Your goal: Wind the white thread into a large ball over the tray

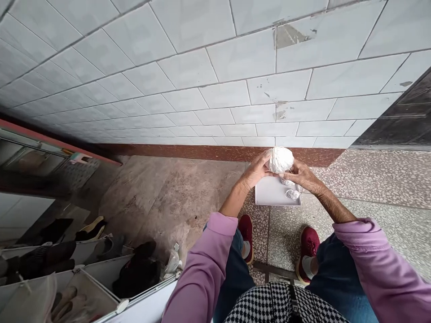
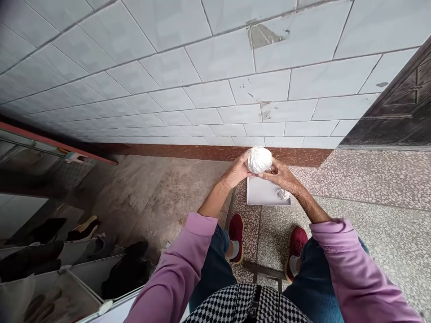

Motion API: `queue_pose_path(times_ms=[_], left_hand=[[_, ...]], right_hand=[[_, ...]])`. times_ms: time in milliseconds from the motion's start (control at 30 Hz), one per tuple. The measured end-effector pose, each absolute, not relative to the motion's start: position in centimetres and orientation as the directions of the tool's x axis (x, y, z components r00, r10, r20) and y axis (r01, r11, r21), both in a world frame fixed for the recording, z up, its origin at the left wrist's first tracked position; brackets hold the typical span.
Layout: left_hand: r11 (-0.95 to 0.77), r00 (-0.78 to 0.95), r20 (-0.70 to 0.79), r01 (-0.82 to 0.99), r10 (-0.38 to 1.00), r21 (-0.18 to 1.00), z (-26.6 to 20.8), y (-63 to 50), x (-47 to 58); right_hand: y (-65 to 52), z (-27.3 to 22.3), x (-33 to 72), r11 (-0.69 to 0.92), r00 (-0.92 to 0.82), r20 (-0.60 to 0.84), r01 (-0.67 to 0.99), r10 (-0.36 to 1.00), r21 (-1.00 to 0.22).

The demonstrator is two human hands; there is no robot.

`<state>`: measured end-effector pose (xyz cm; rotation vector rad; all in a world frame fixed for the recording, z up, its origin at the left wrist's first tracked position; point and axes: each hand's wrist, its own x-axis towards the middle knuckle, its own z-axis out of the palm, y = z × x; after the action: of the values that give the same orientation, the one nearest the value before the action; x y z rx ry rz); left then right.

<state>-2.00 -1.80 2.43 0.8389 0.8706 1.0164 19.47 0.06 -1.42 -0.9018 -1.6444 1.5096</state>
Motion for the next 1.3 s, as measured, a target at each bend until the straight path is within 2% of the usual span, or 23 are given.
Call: queue_pose_path(times_ms=[167,267,500,667,833,1000,1100,1200,1300], left_hand=[[0.261,0.278,-0.226,-0.094,0.934,0.961,2.3,-1.4,-2.4],[0.257,0.273,-0.241,-0.025,0.931,0.966,2.5,-1.4,-2.8],[0.26,0.27,-0.223,-0.107,0.937,0.96,2.3,-1.2,-2.7],[0.232,0.304,-0.171,-0.177,0.937,0.956,2.3,-1.0,-2.0],[0.189,0.259,-0.146,-0.148,0.955,0.971,1.6,-0.8,-0.5],[0.253,0.222,-0.223,-0.114,0.949,0.961,1.3,-0.5,0.5],[0.329,0.258,-0.289,-0.129,0.922,0.935,1.4,-0.4,0.3],[0.389,0.332,-0.314,-0.188,0.89,0.902,0.9,-0.3,0.1],[0.413,0.312,-0.322,-0.291,0.894,0.863,0.2,-0.1,0.3]], right_hand=[[0.2,-2.3,19.7,0.134,-0.476,0.086,0.066,0.875,-0.989],[0.4,-2.7,19.7,0.159,-0.473,0.075,0.14,0.878,-0.977],[1.6,-3.0,20.0,0.199,-0.416,0.076,0.263,0.906,-0.944],[1.6,-3.2,20.5,0.222,-0.351,0.113,0.286,0.93,-0.932],[1.2,-3.1,21.2,0.264,-0.355,0.127,0.372,0.926,-0.89],[1.1,-3.1,22.0,0.274,-0.333,0.125,0.45,0.935,-0.85],[1.2,-3.4,22.4,0.273,-0.32,0.126,0.469,0.939,-0.84],[1.3,-3.7,22.5,0.273,-0.307,0.142,0.443,0.941,-0.854],[1.5,-3.7,22.0,0.272,-0.302,0.15,0.417,0.941,-0.867]])
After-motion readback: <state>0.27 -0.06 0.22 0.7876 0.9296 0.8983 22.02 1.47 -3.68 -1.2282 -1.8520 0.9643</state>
